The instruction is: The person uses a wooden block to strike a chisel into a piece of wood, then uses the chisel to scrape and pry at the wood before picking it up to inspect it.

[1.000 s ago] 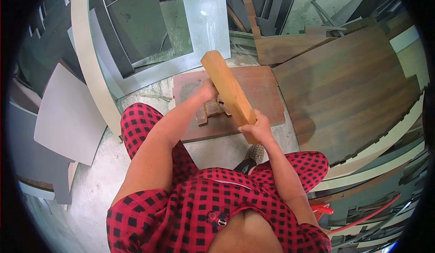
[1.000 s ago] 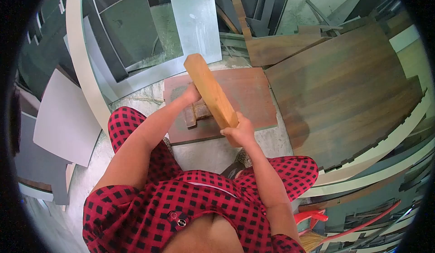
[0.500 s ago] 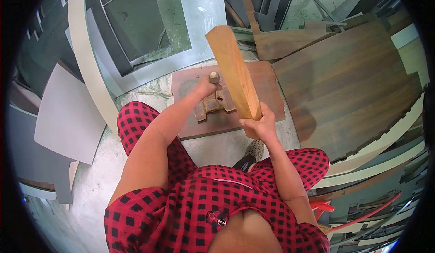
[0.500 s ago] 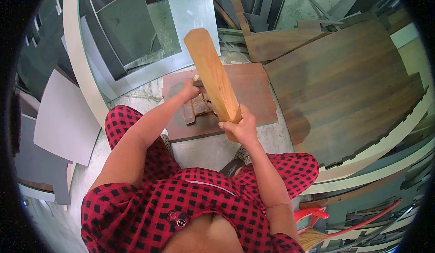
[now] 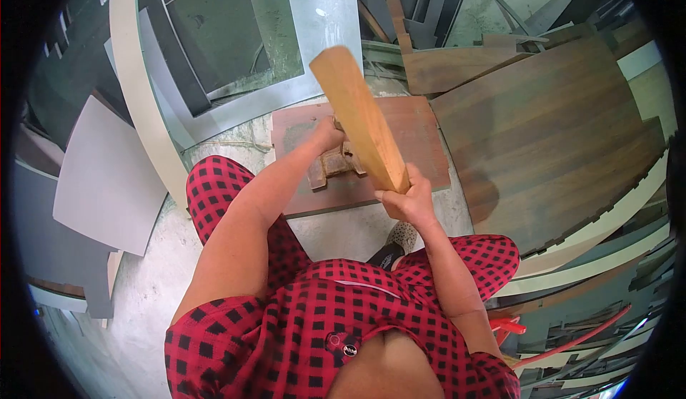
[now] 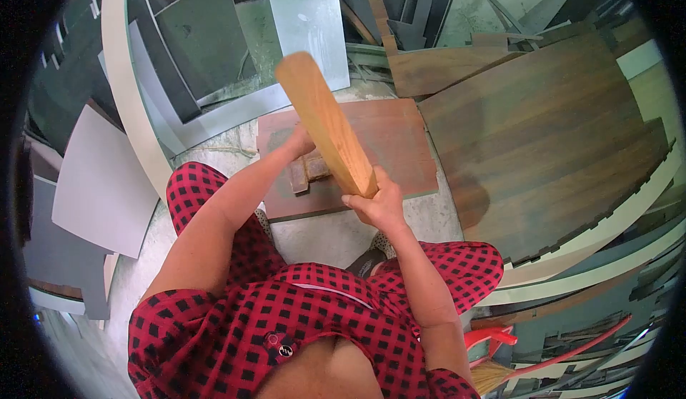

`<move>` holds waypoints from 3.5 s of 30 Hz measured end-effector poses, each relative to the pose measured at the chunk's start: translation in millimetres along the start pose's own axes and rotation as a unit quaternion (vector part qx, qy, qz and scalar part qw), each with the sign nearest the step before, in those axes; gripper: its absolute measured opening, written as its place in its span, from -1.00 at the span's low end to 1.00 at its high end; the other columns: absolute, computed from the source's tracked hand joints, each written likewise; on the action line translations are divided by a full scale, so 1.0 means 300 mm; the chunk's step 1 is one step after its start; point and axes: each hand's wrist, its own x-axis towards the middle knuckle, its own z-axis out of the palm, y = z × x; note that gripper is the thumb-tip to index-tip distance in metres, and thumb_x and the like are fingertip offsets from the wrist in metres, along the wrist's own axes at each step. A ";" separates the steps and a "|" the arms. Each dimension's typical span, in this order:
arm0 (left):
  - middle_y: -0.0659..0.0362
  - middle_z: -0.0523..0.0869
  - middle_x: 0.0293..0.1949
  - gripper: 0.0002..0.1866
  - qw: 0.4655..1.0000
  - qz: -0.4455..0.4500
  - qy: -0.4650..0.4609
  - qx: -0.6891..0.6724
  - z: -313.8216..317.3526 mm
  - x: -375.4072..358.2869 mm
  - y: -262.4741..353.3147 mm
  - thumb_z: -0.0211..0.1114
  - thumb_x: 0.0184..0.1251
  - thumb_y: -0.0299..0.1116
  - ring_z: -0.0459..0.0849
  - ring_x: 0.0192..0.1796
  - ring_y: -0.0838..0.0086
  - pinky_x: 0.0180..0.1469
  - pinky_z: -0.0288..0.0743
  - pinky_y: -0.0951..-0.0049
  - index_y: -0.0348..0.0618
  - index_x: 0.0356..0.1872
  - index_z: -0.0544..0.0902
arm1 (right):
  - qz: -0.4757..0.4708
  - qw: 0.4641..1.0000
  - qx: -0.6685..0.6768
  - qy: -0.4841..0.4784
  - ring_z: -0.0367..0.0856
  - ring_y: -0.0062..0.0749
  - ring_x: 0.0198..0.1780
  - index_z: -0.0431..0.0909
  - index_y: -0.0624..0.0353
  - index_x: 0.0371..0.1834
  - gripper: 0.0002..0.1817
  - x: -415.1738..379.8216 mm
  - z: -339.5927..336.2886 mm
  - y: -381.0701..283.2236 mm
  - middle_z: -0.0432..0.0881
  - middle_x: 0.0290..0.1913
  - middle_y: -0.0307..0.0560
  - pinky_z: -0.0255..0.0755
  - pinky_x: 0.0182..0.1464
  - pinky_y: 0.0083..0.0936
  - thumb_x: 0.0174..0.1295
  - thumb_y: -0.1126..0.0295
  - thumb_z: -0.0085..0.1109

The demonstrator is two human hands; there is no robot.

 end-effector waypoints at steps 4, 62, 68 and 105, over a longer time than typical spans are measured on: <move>0.13 0.74 -0.20 -0.73 0.998 -0.017 -0.042 -0.044 0.012 0.028 -0.074 0.38 0.06 -0.47 0.68 -0.14 0.46 -0.02 0.50 0.39 -0.27 -0.16 0.66 | 0.040 0.996 -0.078 0.030 0.56 -0.44 -0.23 0.50 0.27 -0.21 -0.52 0.007 0.007 -0.021 0.61 -0.26 -0.14 0.44 -0.11 -0.50 -0.25 0.37 0.46; 0.23 0.68 -0.32 -0.73 0.987 -0.143 -0.065 -0.043 -0.146 -0.057 -0.126 0.43 -0.11 -0.51 0.61 -0.32 0.48 -0.33 0.53 0.40 -0.23 -0.30 0.65 | 0.063 0.995 -0.064 -0.040 0.62 -0.33 -0.18 0.49 0.23 -0.03 -0.34 0.029 0.070 0.017 0.65 -0.25 -0.05 0.46 -0.08 -0.45 -0.34 0.34 0.48; 0.23 0.65 -0.34 -0.67 0.978 -0.194 -0.041 -0.062 -0.163 -0.093 -0.092 0.47 -0.15 -0.43 0.59 -0.29 0.50 -0.38 0.49 0.43 -0.13 -0.26 0.63 | 0.150 0.985 0.050 -0.061 0.65 -0.18 -0.17 0.50 0.26 -0.10 -0.37 0.051 0.068 0.076 0.66 -0.24 0.06 0.47 -0.06 -0.36 -0.34 0.29 0.49; -0.16 0.69 -0.33 -0.55 0.984 -0.092 0.074 0.132 -0.097 -0.140 -0.041 0.46 -0.23 -0.19 0.69 -0.20 0.04 -0.11 0.52 0.19 -0.35 -0.33 0.64 | 0.229 0.848 -0.437 -0.197 0.63 -0.12 -0.04 0.59 0.23 -0.12 -0.35 0.073 0.017 0.110 0.66 -0.12 0.10 0.48 -0.01 -0.32 -0.35 0.13 0.50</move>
